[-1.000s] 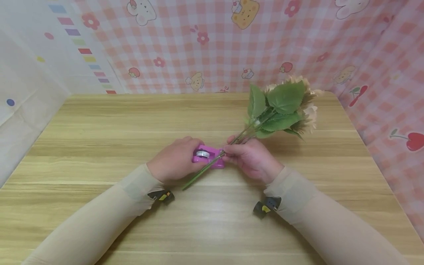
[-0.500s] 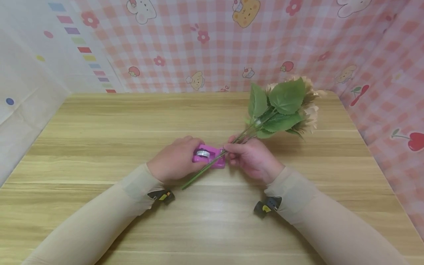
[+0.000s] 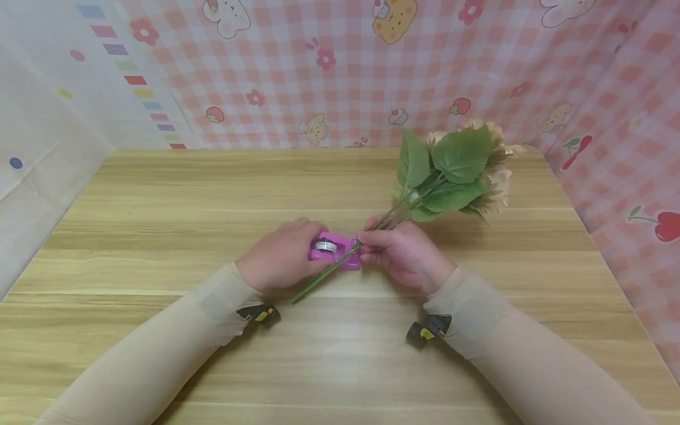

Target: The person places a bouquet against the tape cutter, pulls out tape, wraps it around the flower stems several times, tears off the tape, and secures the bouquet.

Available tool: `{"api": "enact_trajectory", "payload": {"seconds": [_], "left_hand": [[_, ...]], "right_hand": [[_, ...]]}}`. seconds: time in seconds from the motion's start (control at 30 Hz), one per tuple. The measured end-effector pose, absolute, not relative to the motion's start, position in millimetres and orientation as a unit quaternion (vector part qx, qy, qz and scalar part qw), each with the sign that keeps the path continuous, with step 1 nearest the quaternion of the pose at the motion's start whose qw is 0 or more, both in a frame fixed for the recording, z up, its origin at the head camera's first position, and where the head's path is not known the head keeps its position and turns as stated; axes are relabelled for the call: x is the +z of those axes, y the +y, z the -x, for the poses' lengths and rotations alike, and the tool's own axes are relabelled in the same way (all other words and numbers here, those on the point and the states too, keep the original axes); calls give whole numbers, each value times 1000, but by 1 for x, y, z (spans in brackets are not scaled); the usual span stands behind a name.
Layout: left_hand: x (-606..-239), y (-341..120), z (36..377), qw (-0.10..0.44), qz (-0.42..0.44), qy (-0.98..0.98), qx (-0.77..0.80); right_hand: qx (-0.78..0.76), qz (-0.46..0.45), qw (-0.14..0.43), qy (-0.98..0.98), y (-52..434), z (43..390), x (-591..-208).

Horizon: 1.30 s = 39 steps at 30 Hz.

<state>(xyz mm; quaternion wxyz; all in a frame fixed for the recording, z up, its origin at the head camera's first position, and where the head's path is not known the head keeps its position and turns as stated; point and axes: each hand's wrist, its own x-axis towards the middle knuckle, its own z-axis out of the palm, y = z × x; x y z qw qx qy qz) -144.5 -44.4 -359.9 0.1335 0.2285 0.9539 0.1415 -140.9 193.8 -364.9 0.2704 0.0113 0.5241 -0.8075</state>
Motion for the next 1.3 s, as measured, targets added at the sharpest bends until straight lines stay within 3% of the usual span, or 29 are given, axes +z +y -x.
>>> {"api": "enact_trajectory", "payload": {"seconds": [1.3], "left_hand": [[-360, -44, 145, 131, -232, 954, 137]], "right_hand": [[-798, -26, 272, 538, 195, 141, -362]]}}
